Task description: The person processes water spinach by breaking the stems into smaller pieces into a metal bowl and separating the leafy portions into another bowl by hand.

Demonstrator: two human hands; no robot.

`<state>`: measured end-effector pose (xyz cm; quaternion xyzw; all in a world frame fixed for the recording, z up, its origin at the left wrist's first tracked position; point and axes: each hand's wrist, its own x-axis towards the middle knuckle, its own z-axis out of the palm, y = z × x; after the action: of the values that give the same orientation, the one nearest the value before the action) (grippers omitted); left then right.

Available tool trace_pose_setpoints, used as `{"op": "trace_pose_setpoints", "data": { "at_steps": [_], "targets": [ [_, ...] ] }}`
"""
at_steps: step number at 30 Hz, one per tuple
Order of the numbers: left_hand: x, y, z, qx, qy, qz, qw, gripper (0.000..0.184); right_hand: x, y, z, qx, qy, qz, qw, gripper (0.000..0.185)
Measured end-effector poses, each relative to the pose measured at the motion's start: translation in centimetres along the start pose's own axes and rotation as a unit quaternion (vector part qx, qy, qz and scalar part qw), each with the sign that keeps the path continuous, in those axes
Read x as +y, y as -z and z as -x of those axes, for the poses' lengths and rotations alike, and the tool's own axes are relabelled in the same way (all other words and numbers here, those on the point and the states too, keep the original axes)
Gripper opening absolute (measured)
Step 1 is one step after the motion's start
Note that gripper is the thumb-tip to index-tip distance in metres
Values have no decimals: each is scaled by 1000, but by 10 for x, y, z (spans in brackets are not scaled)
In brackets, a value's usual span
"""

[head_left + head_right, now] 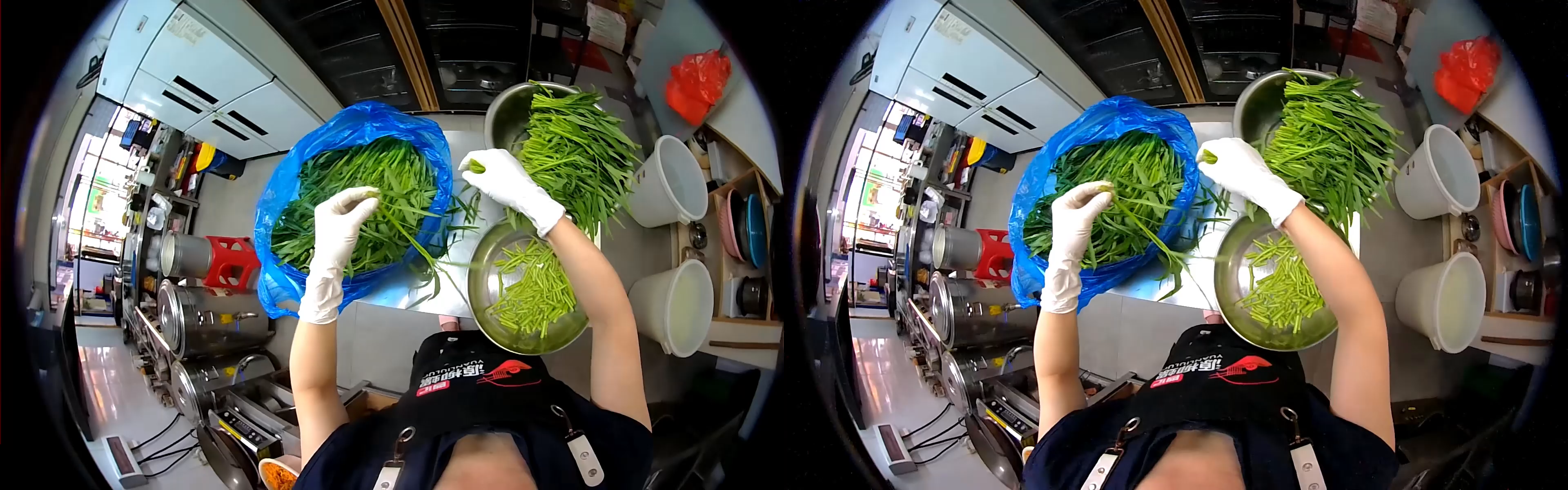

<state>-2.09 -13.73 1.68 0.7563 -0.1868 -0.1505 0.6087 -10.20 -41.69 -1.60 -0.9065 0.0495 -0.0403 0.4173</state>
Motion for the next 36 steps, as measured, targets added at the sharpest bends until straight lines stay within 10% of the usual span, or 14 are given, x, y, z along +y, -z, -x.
{"op": "trace_pose_setpoints", "data": {
  "at_steps": [27, 36],
  "targets": [
    [-14, -20, 17, -34, 35, 45, 998, 36, -56, -60, -7, -105, 84, -285, 949, 23],
    [-22, -36, 13, -56, 21, -26, 998, 30, -51, -64, 2, -31, 63, -89, 994, 25]
  ]
}}
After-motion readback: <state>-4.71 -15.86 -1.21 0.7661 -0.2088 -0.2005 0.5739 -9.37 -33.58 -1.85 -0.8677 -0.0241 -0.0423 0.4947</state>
